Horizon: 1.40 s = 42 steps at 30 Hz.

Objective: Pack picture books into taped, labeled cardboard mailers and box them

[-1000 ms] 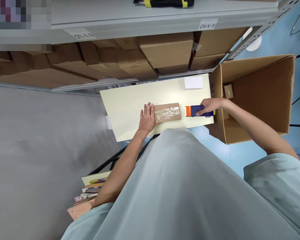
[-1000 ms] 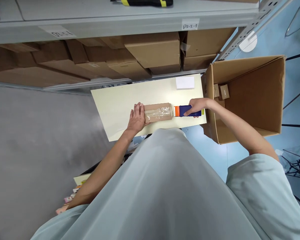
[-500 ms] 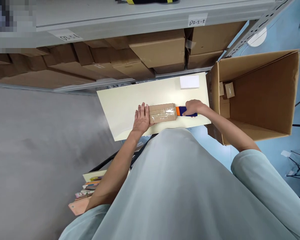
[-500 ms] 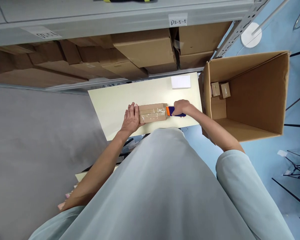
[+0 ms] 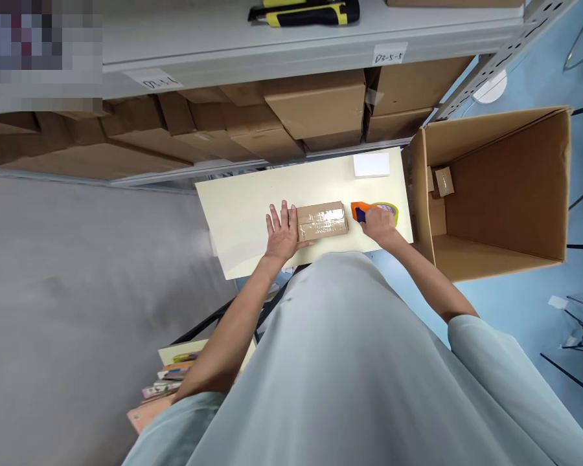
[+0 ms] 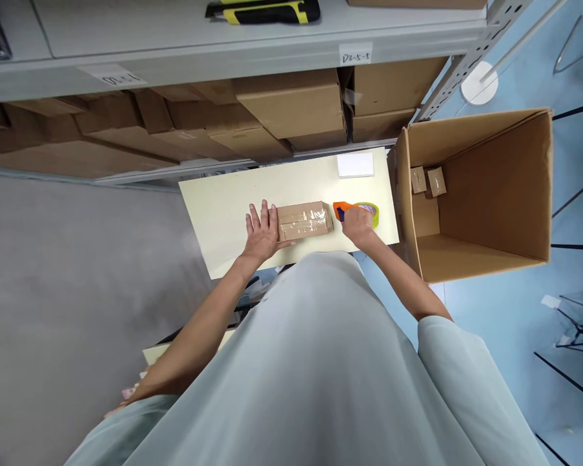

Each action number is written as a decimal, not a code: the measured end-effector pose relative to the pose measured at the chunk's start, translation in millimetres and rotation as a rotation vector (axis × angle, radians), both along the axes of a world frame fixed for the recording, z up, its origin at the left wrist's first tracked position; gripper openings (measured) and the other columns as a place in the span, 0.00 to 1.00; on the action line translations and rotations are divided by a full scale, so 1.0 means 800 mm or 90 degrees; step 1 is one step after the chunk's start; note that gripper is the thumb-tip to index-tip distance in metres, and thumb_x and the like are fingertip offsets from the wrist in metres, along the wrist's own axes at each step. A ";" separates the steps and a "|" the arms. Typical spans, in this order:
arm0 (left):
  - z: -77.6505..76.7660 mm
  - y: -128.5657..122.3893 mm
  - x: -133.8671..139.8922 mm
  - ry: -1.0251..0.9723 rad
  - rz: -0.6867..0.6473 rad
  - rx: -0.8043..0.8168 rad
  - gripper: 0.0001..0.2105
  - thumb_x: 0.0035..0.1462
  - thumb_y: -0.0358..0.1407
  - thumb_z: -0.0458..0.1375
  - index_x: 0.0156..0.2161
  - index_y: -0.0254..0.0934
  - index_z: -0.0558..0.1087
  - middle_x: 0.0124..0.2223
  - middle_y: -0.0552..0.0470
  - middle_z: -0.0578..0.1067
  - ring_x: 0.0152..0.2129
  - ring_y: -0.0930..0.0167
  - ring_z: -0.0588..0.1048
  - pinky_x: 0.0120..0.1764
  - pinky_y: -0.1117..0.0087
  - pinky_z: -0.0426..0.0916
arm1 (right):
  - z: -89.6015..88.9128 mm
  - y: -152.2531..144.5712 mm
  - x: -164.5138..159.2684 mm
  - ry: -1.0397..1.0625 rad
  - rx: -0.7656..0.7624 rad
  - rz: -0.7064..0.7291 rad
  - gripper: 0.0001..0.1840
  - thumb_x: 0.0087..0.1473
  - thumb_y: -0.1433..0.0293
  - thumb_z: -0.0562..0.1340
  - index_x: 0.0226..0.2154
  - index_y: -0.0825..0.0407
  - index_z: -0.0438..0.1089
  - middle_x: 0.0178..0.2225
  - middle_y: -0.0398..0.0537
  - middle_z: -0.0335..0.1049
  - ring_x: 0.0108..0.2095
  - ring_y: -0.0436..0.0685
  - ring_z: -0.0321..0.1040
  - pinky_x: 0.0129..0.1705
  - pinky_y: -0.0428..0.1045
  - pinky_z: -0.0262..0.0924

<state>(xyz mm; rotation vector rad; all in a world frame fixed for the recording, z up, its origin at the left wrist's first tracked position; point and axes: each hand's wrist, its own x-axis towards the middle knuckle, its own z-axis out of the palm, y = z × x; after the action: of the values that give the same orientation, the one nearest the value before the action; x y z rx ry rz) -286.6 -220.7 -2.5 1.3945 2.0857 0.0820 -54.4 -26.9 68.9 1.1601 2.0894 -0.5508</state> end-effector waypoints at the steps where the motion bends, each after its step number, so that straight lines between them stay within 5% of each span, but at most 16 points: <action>1: 0.002 0.002 0.004 -0.010 -0.001 0.017 0.67 0.56 0.68 0.67 0.81 0.20 0.44 0.81 0.18 0.36 0.78 0.31 0.27 0.73 0.26 0.29 | 0.007 -0.001 0.005 0.004 0.014 -0.017 0.21 0.72 0.66 0.62 0.59 0.63 0.75 0.54 0.73 0.80 0.54 0.73 0.80 0.50 0.57 0.71; 6: 0.037 0.021 0.042 -0.101 -0.101 0.169 0.65 0.59 0.64 0.68 0.82 0.28 0.37 0.82 0.20 0.33 0.79 0.39 0.28 0.75 0.30 0.33 | 0.062 -0.003 0.002 0.056 0.071 -0.063 0.25 0.72 0.59 0.61 0.58 0.63 0.74 0.55 0.71 0.80 0.56 0.74 0.79 0.55 0.59 0.71; 11: 0.105 0.049 0.051 -0.120 -0.216 0.381 0.66 0.61 0.59 0.70 0.82 0.39 0.25 0.82 0.23 0.36 0.80 0.43 0.31 0.76 0.31 0.39 | 0.130 -0.008 -0.055 0.158 0.115 -0.034 0.28 0.69 0.59 0.61 0.60 0.64 0.71 0.50 0.69 0.82 0.51 0.76 0.81 0.52 0.60 0.73; 18: 0.212 0.080 -0.065 0.010 -0.177 0.540 0.66 0.63 0.56 0.69 0.81 0.40 0.21 0.83 0.25 0.32 0.80 0.46 0.31 0.77 0.33 0.42 | 0.227 0.023 -0.186 0.336 0.179 0.181 0.27 0.68 0.65 0.57 0.62 0.66 0.66 0.46 0.68 0.82 0.48 0.77 0.81 0.53 0.65 0.72; 22: 0.247 0.114 -0.151 0.063 -0.124 0.559 0.61 0.67 0.51 0.67 0.81 0.35 0.24 0.82 0.25 0.30 0.79 0.45 0.28 0.76 0.31 0.38 | 0.253 0.077 -0.283 0.432 0.229 0.290 0.23 0.72 0.63 0.56 0.59 0.63 0.66 0.48 0.69 0.81 0.50 0.75 0.79 0.57 0.67 0.70; 26: 0.244 0.158 -0.223 0.052 -0.074 0.549 0.46 0.71 0.32 0.57 0.82 0.33 0.33 0.83 0.29 0.32 0.80 0.49 0.28 0.76 0.31 0.38 | 0.247 0.137 -0.370 0.426 0.241 0.349 0.22 0.71 0.63 0.58 0.59 0.62 0.66 0.56 0.71 0.78 0.57 0.77 0.76 0.63 0.68 0.66; 31: 0.222 0.190 -0.261 0.015 -0.035 0.456 0.47 0.61 0.22 0.55 0.81 0.30 0.41 0.84 0.30 0.36 0.81 0.50 0.31 0.77 0.32 0.38 | 0.222 0.175 -0.423 0.347 0.214 0.354 0.26 0.69 0.66 0.61 0.63 0.63 0.65 0.62 0.71 0.75 0.64 0.75 0.73 0.69 0.66 0.64; 38: 0.213 0.206 -0.254 -0.005 0.005 0.433 0.43 0.62 0.24 0.54 0.80 0.27 0.47 0.84 0.31 0.36 0.81 0.49 0.34 0.78 0.35 0.39 | 0.198 0.177 -0.428 0.371 0.249 0.283 0.29 0.69 0.66 0.61 0.66 0.65 0.65 0.67 0.71 0.70 0.70 0.75 0.66 0.74 0.69 0.56; 42: 0.187 0.161 -0.225 -0.063 0.028 0.504 0.38 0.72 0.35 0.52 0.82 0.33 0.45 0.85 0.39 0.34 0.82 0.54 0.32 0.79 0.41 0.36 | 0.172 0.159 -0.370 0.554 0.298 0.236 0.35 0.77 0.55 0.53 0.74 0.62 0.57 0.75 0.68 0.58 0.75 0.79 0.54 0.75 0.76 0.48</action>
<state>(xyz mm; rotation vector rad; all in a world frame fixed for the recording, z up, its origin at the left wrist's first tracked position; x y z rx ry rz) -466.8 -91.5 147.1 1.7178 2.0797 1.0675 -350.7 100.4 206.7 0.7756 3.2277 -0.4340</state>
